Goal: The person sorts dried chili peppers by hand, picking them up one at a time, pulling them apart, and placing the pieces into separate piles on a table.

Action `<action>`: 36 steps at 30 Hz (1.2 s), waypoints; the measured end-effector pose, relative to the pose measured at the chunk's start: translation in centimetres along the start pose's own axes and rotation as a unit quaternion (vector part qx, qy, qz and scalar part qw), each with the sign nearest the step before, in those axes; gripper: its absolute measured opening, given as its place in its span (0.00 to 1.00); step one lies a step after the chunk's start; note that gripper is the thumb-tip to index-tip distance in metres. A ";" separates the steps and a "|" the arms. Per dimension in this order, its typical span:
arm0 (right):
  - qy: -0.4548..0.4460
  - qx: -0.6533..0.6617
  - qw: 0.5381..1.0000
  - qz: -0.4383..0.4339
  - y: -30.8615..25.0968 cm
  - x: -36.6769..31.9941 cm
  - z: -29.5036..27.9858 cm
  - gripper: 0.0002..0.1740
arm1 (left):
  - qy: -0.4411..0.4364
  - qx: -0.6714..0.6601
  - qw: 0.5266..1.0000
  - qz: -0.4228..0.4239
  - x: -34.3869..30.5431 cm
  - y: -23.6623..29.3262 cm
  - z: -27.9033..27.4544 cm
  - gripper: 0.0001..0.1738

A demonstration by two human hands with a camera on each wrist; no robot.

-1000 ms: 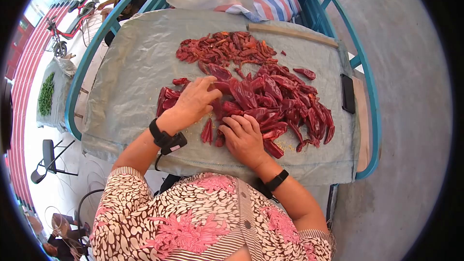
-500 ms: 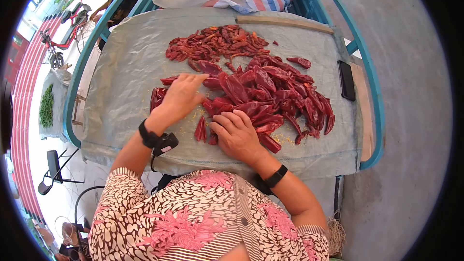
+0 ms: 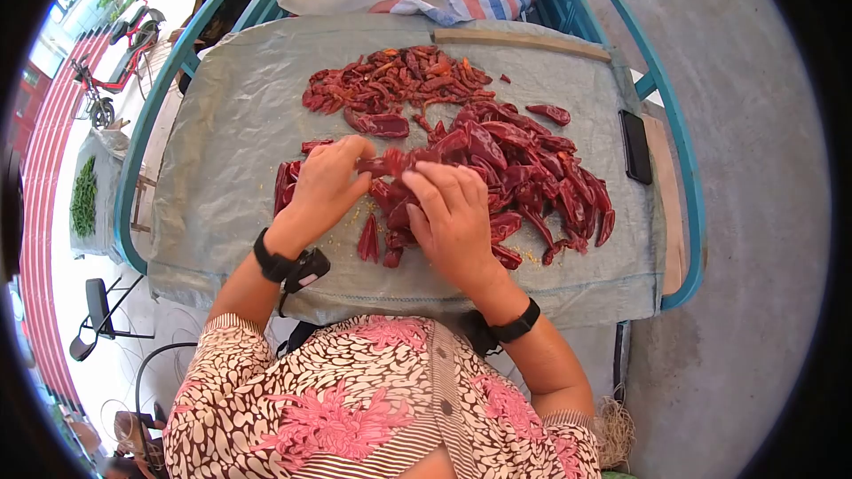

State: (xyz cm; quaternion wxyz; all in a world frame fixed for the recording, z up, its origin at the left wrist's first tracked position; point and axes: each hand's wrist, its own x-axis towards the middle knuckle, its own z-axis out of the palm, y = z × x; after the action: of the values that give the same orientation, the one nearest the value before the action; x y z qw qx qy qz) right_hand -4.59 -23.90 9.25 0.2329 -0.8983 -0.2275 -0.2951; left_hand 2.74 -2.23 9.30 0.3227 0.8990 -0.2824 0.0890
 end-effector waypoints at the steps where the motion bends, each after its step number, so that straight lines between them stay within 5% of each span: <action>1: -0.005 -0.006 1.000 0.008 -0.2 0.5 0.0 0.29 | -0.004 -0.026 1.000 -0.005 -0.1 0.7 -0.8 0.16; 7: -0.056 -0.024 0.998 0.005 0.5 1.0 1.4 0.25 | -0.037 -0.225 0.972 -0.052 -1.2 1.7 -1.7 0.12; 13: -0.059 -0.003 0.998 0.027 0.9 0.5 2.4 0.18 | -0.058 -0.108 0.990 -0.074 -1.1 -0.1 -1.8 0.11; 16: -0.046 -0.006 0.998 0.033 1.1 0.4 2.3 0.16 | -0.025 0.027 0.985 -0.168 -0.5 -0.4 -3.2 0.10; 19: -0.032 -0.008 0.999 0.032 1.1 0.2 2.6 0.16 | 0.066 0.159 0.980 -0.103 -0.3 -2.6 -4.3 0.11; 25: -0.039 0.017 0.999 0.023 1.3 -0.2 2.8 0.16 | 0.045 0.118 0.990 0.058 1.4 -5.2 0.9 0.22; 31: -0.046 0.013 0.999 0.017 1.2 -0.4 2.7 0.16 | 0.016 0.219 0.973 0.066 2.7 -5.3 5.1 0.35; 36: -0.042 0.008 0.999 0.017 1.1 -0.6 2.8 0.16 | -0.038 0.196 0.979 0.039 2.9 -4.7 5.3 0.27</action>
State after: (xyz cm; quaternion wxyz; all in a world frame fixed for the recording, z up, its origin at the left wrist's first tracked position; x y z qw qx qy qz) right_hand -3.23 -23.37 6.52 0.2355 -0.9118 -0.2240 -0.2512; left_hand 7.66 -3.90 3.73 0.1253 0.9359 -0.3060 0.1213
